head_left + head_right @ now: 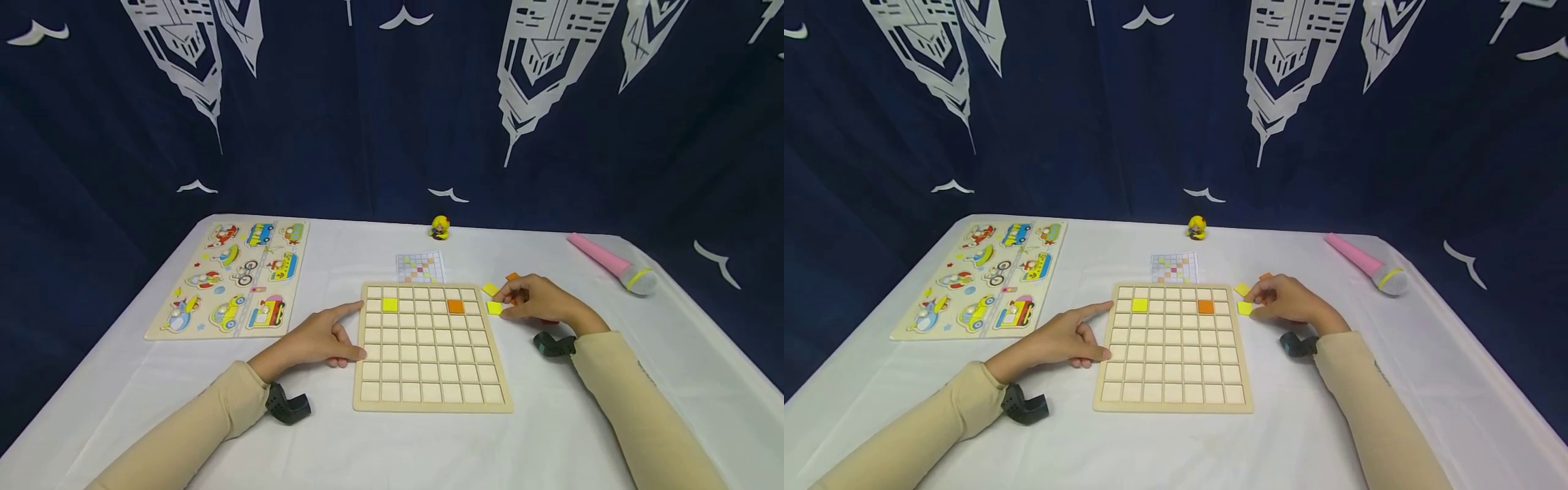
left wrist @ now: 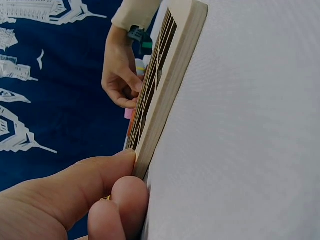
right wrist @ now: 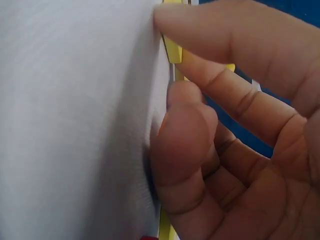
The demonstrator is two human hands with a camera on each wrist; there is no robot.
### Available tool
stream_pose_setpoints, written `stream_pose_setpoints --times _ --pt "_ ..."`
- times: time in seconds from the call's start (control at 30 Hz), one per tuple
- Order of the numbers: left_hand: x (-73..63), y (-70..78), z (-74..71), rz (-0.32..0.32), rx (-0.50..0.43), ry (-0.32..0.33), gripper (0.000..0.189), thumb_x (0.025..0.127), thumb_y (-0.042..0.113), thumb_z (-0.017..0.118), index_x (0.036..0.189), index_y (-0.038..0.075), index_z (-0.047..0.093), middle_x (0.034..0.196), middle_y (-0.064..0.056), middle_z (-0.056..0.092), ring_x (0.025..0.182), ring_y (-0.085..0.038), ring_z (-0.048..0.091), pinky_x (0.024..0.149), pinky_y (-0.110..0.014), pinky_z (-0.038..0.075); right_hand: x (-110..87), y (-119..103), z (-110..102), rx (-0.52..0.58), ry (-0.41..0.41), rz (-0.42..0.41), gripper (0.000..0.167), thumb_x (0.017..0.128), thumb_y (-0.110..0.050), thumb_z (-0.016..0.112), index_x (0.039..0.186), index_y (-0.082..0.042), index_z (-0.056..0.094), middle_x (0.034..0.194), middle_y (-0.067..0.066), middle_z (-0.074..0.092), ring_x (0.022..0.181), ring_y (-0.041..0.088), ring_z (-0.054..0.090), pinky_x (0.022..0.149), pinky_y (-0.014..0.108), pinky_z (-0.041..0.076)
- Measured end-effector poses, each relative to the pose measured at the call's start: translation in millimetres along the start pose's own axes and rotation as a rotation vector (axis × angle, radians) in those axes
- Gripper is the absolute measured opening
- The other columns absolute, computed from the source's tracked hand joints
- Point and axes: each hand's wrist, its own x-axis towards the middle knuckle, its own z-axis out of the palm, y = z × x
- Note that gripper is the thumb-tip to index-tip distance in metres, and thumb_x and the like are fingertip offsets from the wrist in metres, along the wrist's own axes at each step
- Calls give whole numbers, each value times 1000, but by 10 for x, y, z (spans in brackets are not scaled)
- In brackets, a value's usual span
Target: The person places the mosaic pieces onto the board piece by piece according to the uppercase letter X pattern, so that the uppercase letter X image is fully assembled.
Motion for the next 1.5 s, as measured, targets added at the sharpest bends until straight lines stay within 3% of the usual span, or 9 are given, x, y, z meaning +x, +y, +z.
stream_pose_setpoints --times 0.33,0.83,1.1,1.5 --pt "9 -35 10 20 -21 -12 101 87 13 91 167 -3 31 71 -6 71 55 -11 62 58 -25 52 6 -109 2 -61 2 -62 23 90 -7 87 110 1 78 101 4 72 83 13 58 76 26 50" --pt "17 -16 -1 17 -1 -4 101 87 14 91 167 -2 32 71 -5 71 55 -11 62 58 -25 53 81 -435 243 23 56 -172 22 89 -6 89 108 -3 78 99 4 73 77 12 59 73 25 50" --pt "16 -24 4 10 3 2 101 87 14 91 168 0 33 71 -5 71 55 -11 62 58 -26 53 105 -600 396 67 50 -182 24 88 -7 89 109 -2 79 99 4 72 77 13 58 69 25 49" --pt "27 -42 1 14 7 2 100 87 15 91 167 -1 33 70 -5 71 54 -11 62 57 -25 53 264 -797 533 -3 38 -190 18 89 -9 88 104 -5 79 92 -3 71 75 16 59 67 27 47"
